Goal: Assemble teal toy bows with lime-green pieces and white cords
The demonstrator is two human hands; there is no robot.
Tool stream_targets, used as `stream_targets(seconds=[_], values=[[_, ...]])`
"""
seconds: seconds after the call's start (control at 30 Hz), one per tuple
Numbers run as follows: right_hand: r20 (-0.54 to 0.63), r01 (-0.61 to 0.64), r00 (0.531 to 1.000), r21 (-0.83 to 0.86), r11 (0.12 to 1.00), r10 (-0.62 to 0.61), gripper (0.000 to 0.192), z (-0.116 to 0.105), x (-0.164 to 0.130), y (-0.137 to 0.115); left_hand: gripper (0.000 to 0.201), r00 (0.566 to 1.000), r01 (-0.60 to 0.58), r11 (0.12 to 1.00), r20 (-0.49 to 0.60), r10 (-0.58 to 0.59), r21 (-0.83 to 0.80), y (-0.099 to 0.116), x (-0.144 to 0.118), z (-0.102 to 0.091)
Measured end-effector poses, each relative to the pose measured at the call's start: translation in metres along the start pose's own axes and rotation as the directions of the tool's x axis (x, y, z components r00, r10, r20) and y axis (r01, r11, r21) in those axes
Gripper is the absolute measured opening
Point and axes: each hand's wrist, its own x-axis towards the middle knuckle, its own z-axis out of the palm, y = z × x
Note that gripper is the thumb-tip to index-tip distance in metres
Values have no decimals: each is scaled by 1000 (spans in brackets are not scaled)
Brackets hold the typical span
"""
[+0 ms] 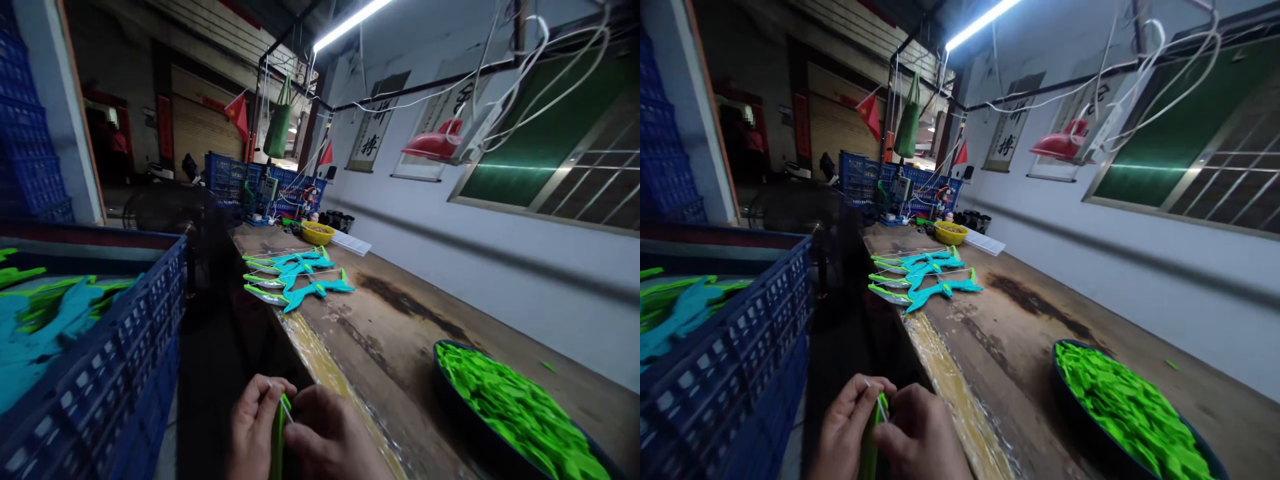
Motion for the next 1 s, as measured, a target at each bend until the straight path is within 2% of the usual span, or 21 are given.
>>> stream_targets(seconds=[0.07, 0.13, 0.2, 0.3, 0.43, 0.5, 0.57, 0.67, 0.73, 0.87, 1.0], values=[[121, -115, 989, 300, 947, 82, 57, 18, 15, -2, 39, 999, -36, 999, 0, 36, 15, -1, 2, -3], [98, -151, 988, 399, 904, 121, 56, 26, 19, -5, 38, 999, -36, 999, -1, 36, 24, -2, 3, -4], [31, -135, 991, 382, 914, 133, 54, 25, 17, -9, 38, 1000, -16, 1000, -4, 16, 12, -3, 2, -3], [0, -127, 991, 327, 936, 134, 51, 13, 12, -16, 38, 999, 43, 998, 15, -42, -53, -2, 1, 1], [17, -153, 988, 226, 962, 153, 39, -3, 11, -26, 40, 988, 139, 943, -20, -152, -302, 5, 2, 1], [43, -93, 995, 131, 987, 88, 32, -8, 11, -30, 38, 981, 172, 905, -11, -191, -389, 9, 3, -1], [90, 63, 994, 12, 998, -63, 28, -9, 10, -34, 36, 979, 190, 891, 14, -202, -412, 12, 3, -4], [134, 325, 942, -114, 939, -309, 23, -5, 7, -38, 34, 979, 199, 877, 51, -197, -437, 14, 1, -8], [134, 413, 908, -143, 899, -396, 21, -1, 6, -39, 33, 980, 200, 865, 83, -182, -460, 15, 0, -10], [144, 407, 908, -72, 910, -395, 20, 5, 3, -43, 30, 981, 188, 840, 134, -138, -509, 18, -1, -12], [147, 359, 922, 21, 933, -358, 22, 8, 2, -47, 29, 985, 172, 841, 116, -130, -513, 22, -2, -9]])
